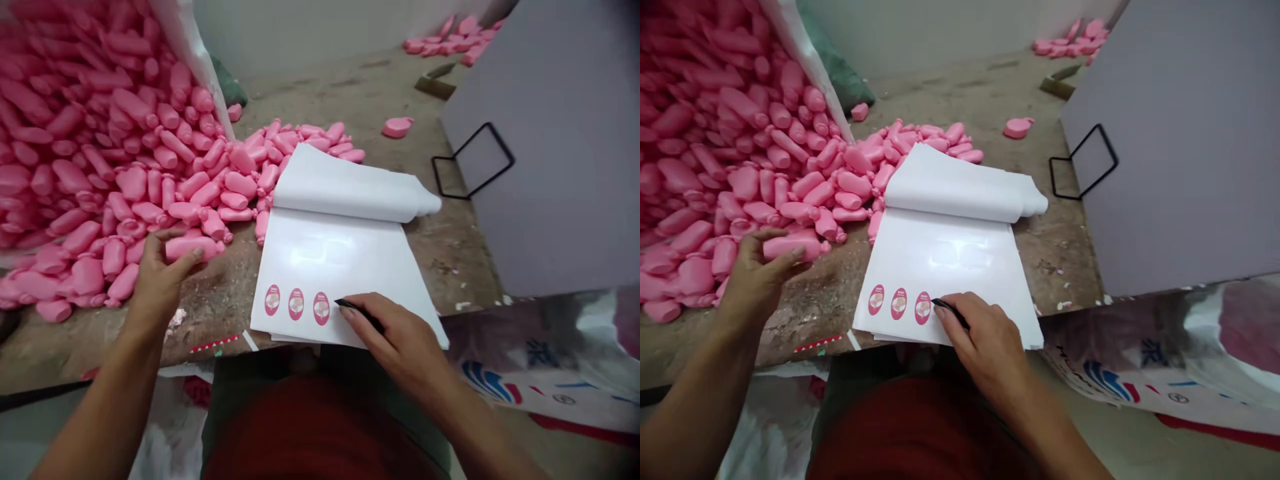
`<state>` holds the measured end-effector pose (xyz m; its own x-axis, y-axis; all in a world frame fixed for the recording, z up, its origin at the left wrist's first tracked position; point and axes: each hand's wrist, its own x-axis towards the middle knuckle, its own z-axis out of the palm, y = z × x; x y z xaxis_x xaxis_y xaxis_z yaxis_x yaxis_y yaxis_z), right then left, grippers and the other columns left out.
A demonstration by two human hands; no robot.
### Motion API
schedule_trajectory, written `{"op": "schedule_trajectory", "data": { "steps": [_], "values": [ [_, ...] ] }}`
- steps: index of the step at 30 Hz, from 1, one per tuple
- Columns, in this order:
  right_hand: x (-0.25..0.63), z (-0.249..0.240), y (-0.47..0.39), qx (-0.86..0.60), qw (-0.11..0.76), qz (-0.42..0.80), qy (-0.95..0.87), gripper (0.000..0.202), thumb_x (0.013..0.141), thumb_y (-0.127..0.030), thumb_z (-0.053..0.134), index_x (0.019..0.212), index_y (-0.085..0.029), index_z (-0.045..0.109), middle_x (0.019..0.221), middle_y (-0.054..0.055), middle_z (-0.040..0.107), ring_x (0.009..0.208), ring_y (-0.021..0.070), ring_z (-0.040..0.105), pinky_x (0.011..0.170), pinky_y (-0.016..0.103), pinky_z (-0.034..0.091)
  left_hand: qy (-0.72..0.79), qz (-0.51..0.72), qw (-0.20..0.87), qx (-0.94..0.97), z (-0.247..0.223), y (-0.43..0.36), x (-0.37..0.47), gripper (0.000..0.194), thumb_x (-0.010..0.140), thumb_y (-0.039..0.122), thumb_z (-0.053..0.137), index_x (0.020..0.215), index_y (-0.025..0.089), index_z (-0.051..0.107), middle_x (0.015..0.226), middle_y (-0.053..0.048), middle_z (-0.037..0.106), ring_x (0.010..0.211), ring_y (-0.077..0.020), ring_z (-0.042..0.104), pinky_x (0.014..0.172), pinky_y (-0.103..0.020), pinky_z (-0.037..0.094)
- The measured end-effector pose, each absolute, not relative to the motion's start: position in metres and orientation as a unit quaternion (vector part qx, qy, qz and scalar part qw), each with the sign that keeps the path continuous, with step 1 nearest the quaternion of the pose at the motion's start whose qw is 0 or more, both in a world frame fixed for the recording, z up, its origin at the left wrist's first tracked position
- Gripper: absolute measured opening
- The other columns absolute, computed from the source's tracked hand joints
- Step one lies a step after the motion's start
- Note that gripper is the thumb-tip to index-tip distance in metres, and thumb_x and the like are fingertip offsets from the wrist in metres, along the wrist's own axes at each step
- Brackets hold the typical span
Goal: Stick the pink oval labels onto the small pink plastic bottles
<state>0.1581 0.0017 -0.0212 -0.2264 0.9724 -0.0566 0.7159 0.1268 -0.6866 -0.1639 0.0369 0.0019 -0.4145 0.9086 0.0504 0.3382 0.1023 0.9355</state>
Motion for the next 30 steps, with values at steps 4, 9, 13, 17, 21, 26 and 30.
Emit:
{"op": "schedule_trajectory", "data": {
  "steps": [4,9,13,17,21,26,30],
  "values": [
    [0.152,-0.027,0.008,-0.599,0.182,0.227,-0.746,0.026,0.093,-0.038,0.048,0.101,-0.026,0.069,0.082,0.003,0.076,0.067,0.0238,0.066,0.064,0.035,0.044,0.531,0.546,0.62,0.187,0.01,0.024,-0.1,0.026,0.073,0.011,0.074,0.095,0.016,0.062,0.105,-0.005,0.07,0.085,-0.0126,0.069,0.075,-0.02,0.06],
    [0.148,-0.026,0.01,-0.582,0.177,0.167,-0.776,0.019,0.093,-0.031,0.049,0.094,-0.025,0.068,0.073,0.001,0.074,0.063,0.0211,0.064,0.06,0.03,0.035,0.408,0.485,0.767,0.099,0.009,0.025,-0.047,0.036,0.076,0.003,0.069,0.109,0.015,0.065,0.098,-0.004,0.072,0.085,-0.0115,0.071,0.083,-0.02,0.059],
    [0.146,-0.025,0.01,-0.578,0.169,0.135,-0.787,0.019,0.094,-0.029,0.05,0.089,-0.024,0.067,0.073,0.0,0.075,0.06,0.0193,0.061,0.059,0.03,0.031,0.425,0.495,0.756,0.055,0.006,0.037,-0.033,0.022,0.086,0.013,0.063,0.108,0.014,0.065,0.099,-0.006,0.072,0.09,-0.0155,0.072,0.085,-0.026,0.059],
    [0.144,-0.027,0.009,-0.575,0.169,0.095,-0.795,0.019,0.094,-0.03,0.052,0.088,-0.022,0.068,0.069,0.0,0.073,0.052,0.0181,0.051,0.06,0.031,0.03,0.443,0.498,0.745,0.028,-0.006,0.043,-0.025,0.023,0.091,0.027,0.061,0.11,0.015,0.068,0.108,-0.007,0.072,0.089,-0.0147,0.07,0.082,-0.026,0.057],
    [0.142,-0.027,0.008,-0.57,0.183,0.065,-0.799,0.018,0.094,-0.027,0.054,0.085,-0.021,0.068,0.064,-0.001,0.071,0.049,0.0174,0.044,0.059,0.03,0.028,0.418,0.547,0.723,0.064,-0.019,0.038,-0.018,0.024,0.084,0.017,0.069,0.108,0.017,0.069,0.11,-0.004,0.07,0.104,-0.015,0.066,0.096,-0.028,0.052],
    [0.139,-0.028,0.004,-0.577,0.188,0.052,-0.793,0.02,0.095,-0.027,0.052,0.083,-0.021,0.067,0.062,-0.001,0.068,0.049,0.0171,0.042,0.059,0.03,0.026,0.416,0.551,0.721,0.06,-0.023,0.037,-0.017,0.023,0.085,0.02,0.069,0.108,0.017,0.067,0.108,-0.005,0.069,0.12,-0.02,0.061,0.106,-0.035,0.047],
    [0.139,-0.028,0.003,-0.588,0.18,0.056,-0.786,0.02,0.094,-0.027,0.05,0.083,-0.022,0.066,0.061,0.0,0.067,0.051,0.017,0.045,0.059,0.029,0.026,0.421,0.553,0.718,0.029,-0.02,0.038,-0.019,0.016,0.088,0.023,0.066,0.103,0.016,0.064,0.103,-0.005,0.07,0.112,-0.021,0.066,0.103,-0.038,0.05]
  ]
}}
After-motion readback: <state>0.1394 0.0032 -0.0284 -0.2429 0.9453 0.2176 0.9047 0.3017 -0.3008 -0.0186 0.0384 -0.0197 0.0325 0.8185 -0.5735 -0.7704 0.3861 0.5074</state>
